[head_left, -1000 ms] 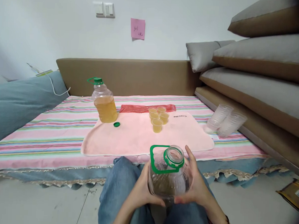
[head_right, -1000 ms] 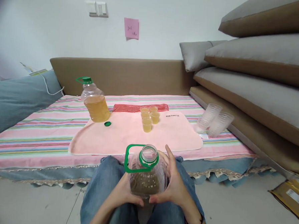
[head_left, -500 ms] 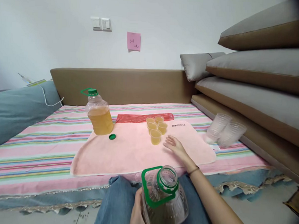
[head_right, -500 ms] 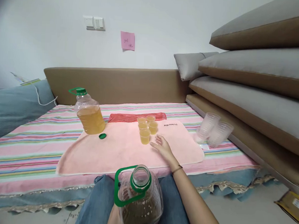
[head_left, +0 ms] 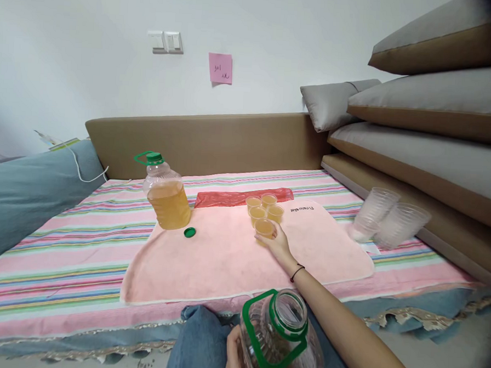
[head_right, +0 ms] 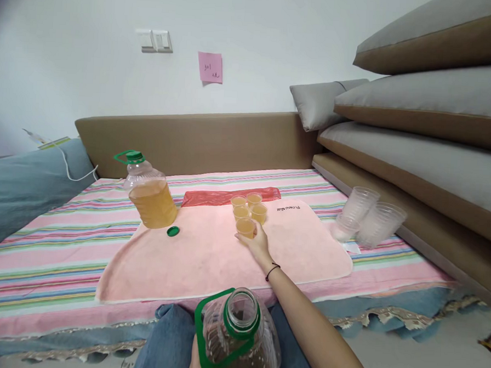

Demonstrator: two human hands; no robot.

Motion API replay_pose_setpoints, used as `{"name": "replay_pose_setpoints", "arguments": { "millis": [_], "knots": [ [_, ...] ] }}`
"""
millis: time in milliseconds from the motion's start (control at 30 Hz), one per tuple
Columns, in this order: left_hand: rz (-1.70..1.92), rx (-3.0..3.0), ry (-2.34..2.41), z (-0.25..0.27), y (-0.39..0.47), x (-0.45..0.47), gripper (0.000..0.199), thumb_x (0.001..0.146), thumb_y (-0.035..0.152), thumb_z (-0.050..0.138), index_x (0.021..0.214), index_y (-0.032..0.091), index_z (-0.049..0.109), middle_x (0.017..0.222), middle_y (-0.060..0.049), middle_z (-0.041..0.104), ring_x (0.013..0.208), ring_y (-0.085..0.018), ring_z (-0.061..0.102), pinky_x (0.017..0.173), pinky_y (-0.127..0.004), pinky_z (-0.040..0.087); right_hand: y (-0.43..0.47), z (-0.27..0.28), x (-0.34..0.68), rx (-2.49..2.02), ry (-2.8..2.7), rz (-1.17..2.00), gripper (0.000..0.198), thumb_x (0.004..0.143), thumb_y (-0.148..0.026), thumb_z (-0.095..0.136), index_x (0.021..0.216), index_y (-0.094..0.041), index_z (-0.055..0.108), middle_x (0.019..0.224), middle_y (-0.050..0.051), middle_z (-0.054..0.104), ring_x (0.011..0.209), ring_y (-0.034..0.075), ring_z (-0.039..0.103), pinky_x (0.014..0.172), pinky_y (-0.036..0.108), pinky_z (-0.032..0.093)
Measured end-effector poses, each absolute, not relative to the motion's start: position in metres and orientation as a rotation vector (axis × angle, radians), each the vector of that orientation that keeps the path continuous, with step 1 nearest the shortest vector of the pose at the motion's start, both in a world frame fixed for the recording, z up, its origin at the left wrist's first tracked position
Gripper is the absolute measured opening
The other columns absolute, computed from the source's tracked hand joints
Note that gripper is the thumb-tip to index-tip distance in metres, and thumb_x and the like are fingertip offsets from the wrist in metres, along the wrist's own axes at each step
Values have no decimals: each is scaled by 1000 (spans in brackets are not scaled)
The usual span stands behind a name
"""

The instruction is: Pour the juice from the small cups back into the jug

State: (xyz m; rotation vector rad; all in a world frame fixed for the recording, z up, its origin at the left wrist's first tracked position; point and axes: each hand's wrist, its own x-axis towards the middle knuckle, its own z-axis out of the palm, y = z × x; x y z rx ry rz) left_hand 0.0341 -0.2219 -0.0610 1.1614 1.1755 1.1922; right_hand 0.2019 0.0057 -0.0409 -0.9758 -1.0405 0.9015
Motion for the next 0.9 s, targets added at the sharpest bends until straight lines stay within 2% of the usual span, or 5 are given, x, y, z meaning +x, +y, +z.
{"name": "replay_pose_setpoints", "arguments": {
  "millis": [133,233,500,600,900],
  "knots": [
    [1314,1053,1056,-70,-228,41,118,36,68,91,136,21,48,125,-18,66,122,-43,62,104,-55,52,3,-37,202,-986,-1018,870,74,56,-40,90,119,-18,58,119,11,68,109,28,66,99,41,52],
    [1355,1017,1028,-74,-232,49,122,36,69,90,139,21,43,130,-19,63,125,-43,60,110,-55,47,-4,-29,205,-981,-1025,866,73,57,-42,90,118,-18,59,118,11,69,108,28,66,98,42,53],
    [1322,953,1058,-63,-236,55,116,38,56,94,137,25,41,129,-16,64,118,-39,65,104,-53,51,-49,19,233,-995,-1094,815,71,50,-43,94,111,-18,66,121,12,68,112,31,64,99,43,53],
    [1366,995,1041,-60,-237,53,112,41,53,93,135,21,42,128,-17,64,118,-37,64,109,-49,46,-73,39,249,-1001,-1153,802,68,51,-40,94,109,-18,67,121,12,68,114,30,64,100,42,53],
    [1299,1209,1162,-42,-241,43,88,49,46,90,123,21,50,117,-12,68,111,-34,67,98,-45,55,-133,84,290,-983,-1310,771,65,58,-36,95,116,-22,68,127,9,67,120,27,62,103,38,53]
  ]
}}
